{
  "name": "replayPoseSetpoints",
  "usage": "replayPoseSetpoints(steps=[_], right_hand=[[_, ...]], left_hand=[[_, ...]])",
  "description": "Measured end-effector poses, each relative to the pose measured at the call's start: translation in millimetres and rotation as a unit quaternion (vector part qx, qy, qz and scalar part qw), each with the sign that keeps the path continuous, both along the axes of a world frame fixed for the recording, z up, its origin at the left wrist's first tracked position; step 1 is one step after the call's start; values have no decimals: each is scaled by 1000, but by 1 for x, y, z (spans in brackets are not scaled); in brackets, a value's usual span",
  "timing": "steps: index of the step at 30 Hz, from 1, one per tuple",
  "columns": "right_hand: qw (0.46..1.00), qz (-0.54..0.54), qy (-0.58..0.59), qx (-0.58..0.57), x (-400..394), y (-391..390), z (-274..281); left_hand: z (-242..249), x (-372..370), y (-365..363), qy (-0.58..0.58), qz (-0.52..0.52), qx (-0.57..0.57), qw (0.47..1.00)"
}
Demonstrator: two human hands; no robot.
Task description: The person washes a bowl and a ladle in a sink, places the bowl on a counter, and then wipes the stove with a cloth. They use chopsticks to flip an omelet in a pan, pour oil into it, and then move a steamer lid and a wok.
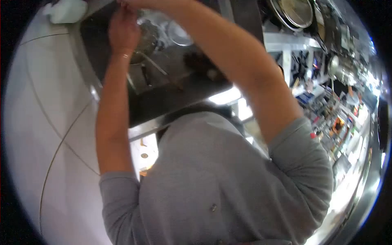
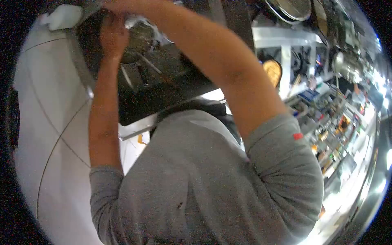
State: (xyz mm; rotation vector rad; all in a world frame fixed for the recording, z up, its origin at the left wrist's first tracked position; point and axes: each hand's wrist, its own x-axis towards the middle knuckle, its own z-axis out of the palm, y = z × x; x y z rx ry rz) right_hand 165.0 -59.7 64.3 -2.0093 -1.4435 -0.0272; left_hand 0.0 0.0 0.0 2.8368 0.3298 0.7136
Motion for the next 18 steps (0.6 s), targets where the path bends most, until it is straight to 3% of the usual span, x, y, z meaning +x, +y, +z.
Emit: replayPoseSetpoints(steps=[1, 2, 3, 5, 6, 7, 8, 9, 11, 13, 15, 18], right_hand=[[973, 77, -218, -10, -7, 7, -2], [996, 92, -14, 7, -17, 12, 4], [973, 111, 201, 15, -32, 13, 7], [935, 55, 343, 78, -51, 14, -7], [935, 64, 339, 87, -55, 15, -6], [888, 7, 453, 78, -58, 15, -5], [826, -50, 558, 63, -60, 10, 0], [828, -40, 555, 62, -60, 3, 16], [828, -97, 540, -116, -54, -16, 55], [815, -66, 551, -168, -33, -29, 30], [794, -40, 566, -220, -28, -40, 8], [821, -128, 484, -274, -18, -43, -28]], left_hand=[[-6, -4, 1, -33, -4, -11, 999], [-10, -6, 8, -71, -11, -15, 997], [-8, -13, 8, -61, 14, -61, 996], [-13, -16, 6, -60, 40, -99, 992], [-17, -17, 7, -60, 75, -173, 980], [-20, -17, 11, -60, 111, -248, 960], [-16, -14, 11, -66, 116, -243, 961], [-12, -13, 8, -60, 133, -236, 961], [-4, -12, 4, -55, 157, -233, 958], [9, -6, 4, -110, 64, -109, 986], [11, -5, -5, -98, 67, -88, 989], [11, 5, -35, -101, 72, -71, 990]])
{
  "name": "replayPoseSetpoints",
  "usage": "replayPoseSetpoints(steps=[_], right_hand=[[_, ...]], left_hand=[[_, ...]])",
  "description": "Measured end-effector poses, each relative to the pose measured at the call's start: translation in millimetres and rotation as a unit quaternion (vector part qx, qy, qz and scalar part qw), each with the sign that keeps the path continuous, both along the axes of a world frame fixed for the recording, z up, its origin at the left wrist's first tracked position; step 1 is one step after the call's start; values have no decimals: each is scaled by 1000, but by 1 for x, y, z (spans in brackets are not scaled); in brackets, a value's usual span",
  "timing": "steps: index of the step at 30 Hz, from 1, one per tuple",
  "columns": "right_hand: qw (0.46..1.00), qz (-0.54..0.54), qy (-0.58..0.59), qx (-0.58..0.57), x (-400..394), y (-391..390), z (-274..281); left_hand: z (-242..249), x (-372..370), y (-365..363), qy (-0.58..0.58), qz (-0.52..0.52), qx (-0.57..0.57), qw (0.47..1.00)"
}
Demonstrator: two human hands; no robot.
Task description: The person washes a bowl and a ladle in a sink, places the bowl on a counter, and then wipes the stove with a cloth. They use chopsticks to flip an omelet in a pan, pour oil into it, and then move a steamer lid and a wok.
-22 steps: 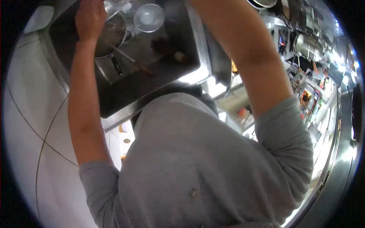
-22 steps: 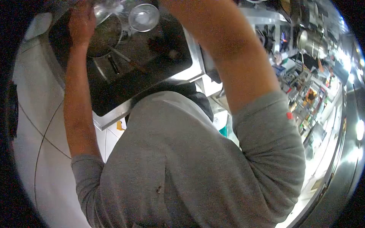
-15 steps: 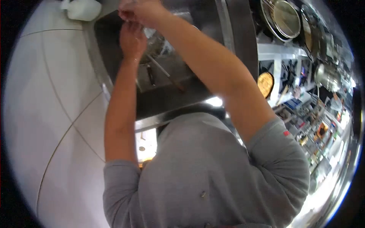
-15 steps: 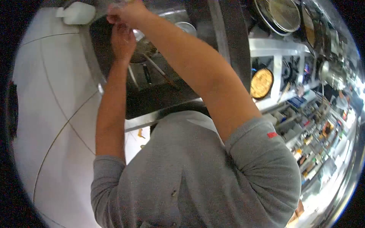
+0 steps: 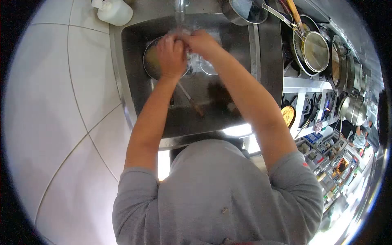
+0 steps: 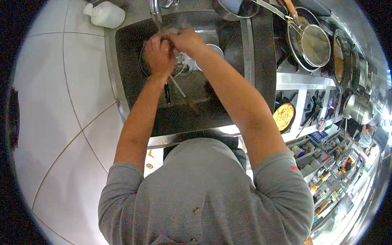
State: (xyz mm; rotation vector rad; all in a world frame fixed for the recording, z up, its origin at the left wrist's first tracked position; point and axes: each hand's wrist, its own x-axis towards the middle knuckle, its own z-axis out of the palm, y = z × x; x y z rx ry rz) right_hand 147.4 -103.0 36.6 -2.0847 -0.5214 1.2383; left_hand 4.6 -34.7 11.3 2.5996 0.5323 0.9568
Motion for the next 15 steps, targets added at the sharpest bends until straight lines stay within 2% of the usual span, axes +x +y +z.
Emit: replayPoseSetpoints(steps=[2, 3, 4, 5, 6, 7, 9, 10, 12, 15], right_hand=[[984, -46, -98, 141, 5, 1, -43], [985, -43, -98, 139, 9, 2, -55], [949, 169, -241, 116, 14, 2, -65], [850, 368, -368, 83, 18, 1, -71], [882, 383, -274, -25, 10, 8, -4], [881, 384, -274, -32, 5, 6, 2], [871, 398, -280, 61, 5, 6, 1], [870, 403, -280, 53, 4, 2, 5], [887, 337, -271, 159, 1, -3, 11], [883, 326, -256, 220, -5, -15, 8]], left_hand=[[-8, 5, -33, -11, 6, -9, 1000], [-21, 7, -53, -40, 32, -106, 993], [-40, 8, -67, -70, 57, -201, 975], [-67, 6, -81, -30, 63, -392, 918], [-98, 5, -96, 12, 65, -567, 821], [-123, 15, -105, 10, 63, -572, 817], [-177, 41, -120, 47, -32, -390, 919], [-233, 54, -133, -23, -40, -532, 845], [-257, 78, -134, 79, -17, -514, 854], [-266, 95, -126, 203, 0, -448, 870]])
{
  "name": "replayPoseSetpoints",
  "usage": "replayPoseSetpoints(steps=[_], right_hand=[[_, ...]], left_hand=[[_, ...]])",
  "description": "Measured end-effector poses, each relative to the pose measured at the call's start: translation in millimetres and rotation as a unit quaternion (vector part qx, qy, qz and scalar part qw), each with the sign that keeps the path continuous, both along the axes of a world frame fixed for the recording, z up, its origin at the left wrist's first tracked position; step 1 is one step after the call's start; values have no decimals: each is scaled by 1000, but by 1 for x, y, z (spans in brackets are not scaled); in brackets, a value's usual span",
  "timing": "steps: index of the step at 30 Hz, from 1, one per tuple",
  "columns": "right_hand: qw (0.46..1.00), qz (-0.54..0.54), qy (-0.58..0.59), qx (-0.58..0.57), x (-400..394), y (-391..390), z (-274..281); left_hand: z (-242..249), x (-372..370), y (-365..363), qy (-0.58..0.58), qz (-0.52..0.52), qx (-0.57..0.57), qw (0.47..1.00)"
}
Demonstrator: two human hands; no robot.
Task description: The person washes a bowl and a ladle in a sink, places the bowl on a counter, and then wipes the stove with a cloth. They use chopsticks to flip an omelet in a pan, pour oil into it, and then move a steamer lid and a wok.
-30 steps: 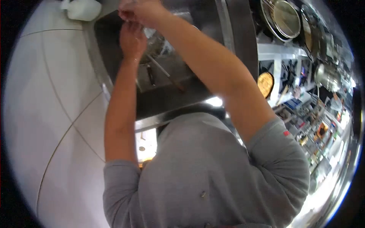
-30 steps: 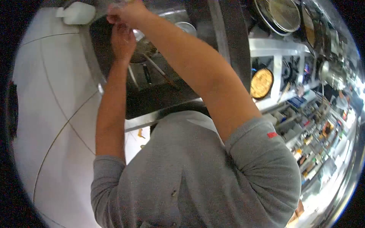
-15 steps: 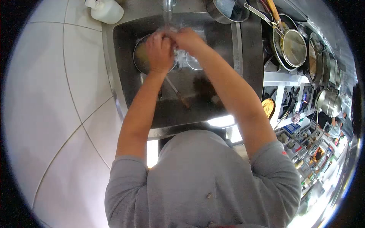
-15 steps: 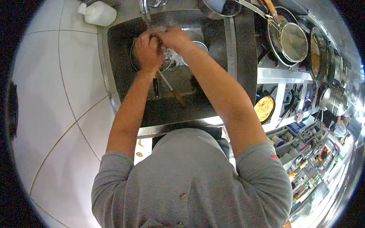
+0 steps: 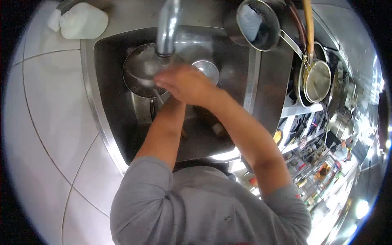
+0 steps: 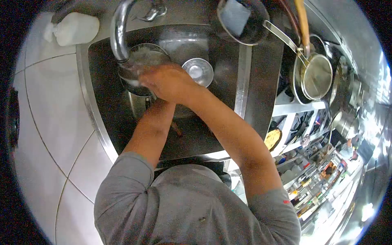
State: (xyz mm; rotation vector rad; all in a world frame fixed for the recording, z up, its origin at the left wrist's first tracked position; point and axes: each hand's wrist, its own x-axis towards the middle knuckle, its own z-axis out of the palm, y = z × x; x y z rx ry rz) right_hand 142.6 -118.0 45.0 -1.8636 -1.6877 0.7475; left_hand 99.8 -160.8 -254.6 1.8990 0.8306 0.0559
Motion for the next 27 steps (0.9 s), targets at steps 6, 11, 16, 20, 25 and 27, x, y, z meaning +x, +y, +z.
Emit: replayPoseSetpoints(steps=[6, 11, 16, 20, 25, 27], right_hand=[[992, 38, -119, 29, 4, 5, 14], [974, -207, 85, -39, -20, 27, 12], [746, -489, 451, 39, -53, 39, -27], [910, -340, 234, 40, -55, 10, 14], [919, -378, 108, 26, -45, -58, 74], [883, -455, 110, 33, -43, -94, 77]], left_hand=[[69, -43, 38, 7, -27, 40, 999], [145, -117, 90, 52, -39, 63, 996], [93, -148, 136, 245, -11, 78, 966], [163, -138, 135, 142, -31, 1, 989], [157, -115, 122, -68, 28, 272, 959], [191, -104, 127, -91, -8, 315, 944]])
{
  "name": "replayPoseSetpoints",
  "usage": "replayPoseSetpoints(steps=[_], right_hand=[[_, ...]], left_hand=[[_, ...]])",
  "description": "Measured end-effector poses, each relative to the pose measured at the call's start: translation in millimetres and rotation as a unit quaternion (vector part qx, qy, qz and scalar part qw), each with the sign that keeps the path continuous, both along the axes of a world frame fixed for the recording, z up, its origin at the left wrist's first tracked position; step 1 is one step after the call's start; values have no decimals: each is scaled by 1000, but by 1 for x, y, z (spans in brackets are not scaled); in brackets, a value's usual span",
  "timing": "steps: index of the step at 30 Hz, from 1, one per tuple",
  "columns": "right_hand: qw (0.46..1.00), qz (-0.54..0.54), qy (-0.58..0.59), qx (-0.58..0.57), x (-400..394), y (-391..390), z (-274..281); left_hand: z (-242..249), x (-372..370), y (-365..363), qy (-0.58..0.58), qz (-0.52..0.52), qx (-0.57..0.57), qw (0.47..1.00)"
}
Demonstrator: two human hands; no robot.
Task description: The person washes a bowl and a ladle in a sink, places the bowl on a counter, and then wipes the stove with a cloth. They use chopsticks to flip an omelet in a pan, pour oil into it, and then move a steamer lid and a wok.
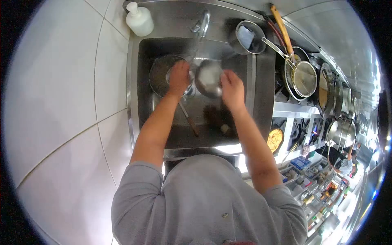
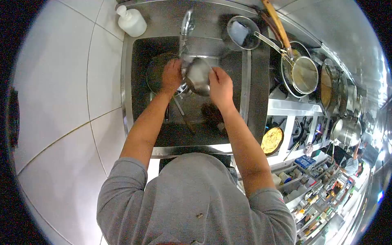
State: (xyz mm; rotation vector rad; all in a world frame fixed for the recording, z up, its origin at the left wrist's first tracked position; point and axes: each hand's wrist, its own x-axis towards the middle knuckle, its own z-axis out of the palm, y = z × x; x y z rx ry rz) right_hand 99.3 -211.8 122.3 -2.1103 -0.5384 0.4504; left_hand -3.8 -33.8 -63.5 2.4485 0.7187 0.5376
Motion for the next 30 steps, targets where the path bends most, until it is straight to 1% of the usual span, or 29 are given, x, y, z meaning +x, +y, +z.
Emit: replayPoseSetpoints(steps=[1, 2, 3, 4, 5, 6, 7, 8, 9, 10, 11, 12, 13, 14, 15, 16, 17, 18, 19, 20, 21, 22, 23, 25, 26, 27, 28, 29, 30], right_hand=[[1000, -5, -3, -1, 2, -19, -7], [998, 31, -5, -49, 5, -38, -21], [993, 67, -6, -96, 4, -50, -27], [990, 85, 52, -99, 1, -62, -33], [991, 78, 52, -95, -4, -66, -31], [984, 113, 19, -134, -10, -68, -31], [974, 148, -12, -173, -16, -69, -32], [963, 175, -34, -201, -21, -67, -32], [964, 172, -31, -198, -24, -64, -32], [949, 225, -38, -219, -25, -61, -32], [929, 278, -45, -239, -27, -57, -32], [931, 278, -41, -235, -30, -53, -36], [916, 315, -122, -217, -32, -48, -39], [893, 349, -204, -197, -31, -43, -43], [894, 348, -202, -195, -29, -36, -45], [877, 356, -280, -159, -27, -27, -48], [853, 363, -353, -121, -25, -20, -53], [855, 369, -346, -119, -22, -15, -60], [835, 396, -357, -139, -17, -9, -66], [812, 421, -371, -157, -12, -1, -71], [812, 425, -369, -155, -10, 8, -68], [809, 441, -335, -197, -3, 17, -65], [804, 455, -301, -238, 5, 26, -57], [795, 473, -296, -236, 18, 47, -41], [790, 488, -288, -231, 22, 54, -37], [790, 490, -286, -231, 25, 57, -36], [745, 509, -327, -281, 26, 57, -36], [696, 525, -364, -328, 24, 56, -39], [698, 528, -356, -327, 21, 50, -43]], left_hand=[[22, 5, 2, -7, -32, 48, 998], [38, 8, -2, -136, -29, 73, 988], [35, 12, -2, -138, -33, 74, 987], [33, 17, 4, -136, -34, 63, 988], [39, 20, 6, -133, -37, 53, 989], [45, 22, 2, -151, -12, 30, 988], [51, 24, 1, -149, -18, 31, 988], [51, 28, 3, -154, 19, 10, 988], [52, 30, 5, -158, 57, -10, 986], [49, 30, 10, -154, 55, -7, 987], [35, 26, 17, -63, 111, -31, 991], [27, 19, 24, 29, 167, -54, 984], [19, 6, 30, 32, 165, -51, 984], [15, -10, 34, 19, 207, -118, 971], [17, -20, 34, 5, 248, -185, 951], [18, -24, 35, 21, 235, -216, 947], [23, -19, 36, 27, 238, -216, 947], [26, -9, 34, 53, 193, -213, 956], [24, 0, 37, 78, 149, -210, 963], [9, 7, 45, 70, 133, -222, 963], [10, 9, 53, 72, 138, -223, 962], [11, 14, 61, 40, 154, -333, 929], [12, 19, 65, 5, 168, -438, 883], [-12, 20, 69, -7, 146, -426, 893], [-39, 25, 74, -5, 146, -407, 902], [-42, 27, 77, 0, 146, -386, 911], [-47, 30, 75, 5, 148, -387, 910], [-25, 38, 67, -46, 93, -362, 926], [-3, 40, 63, -97, 37, -336, 936]])
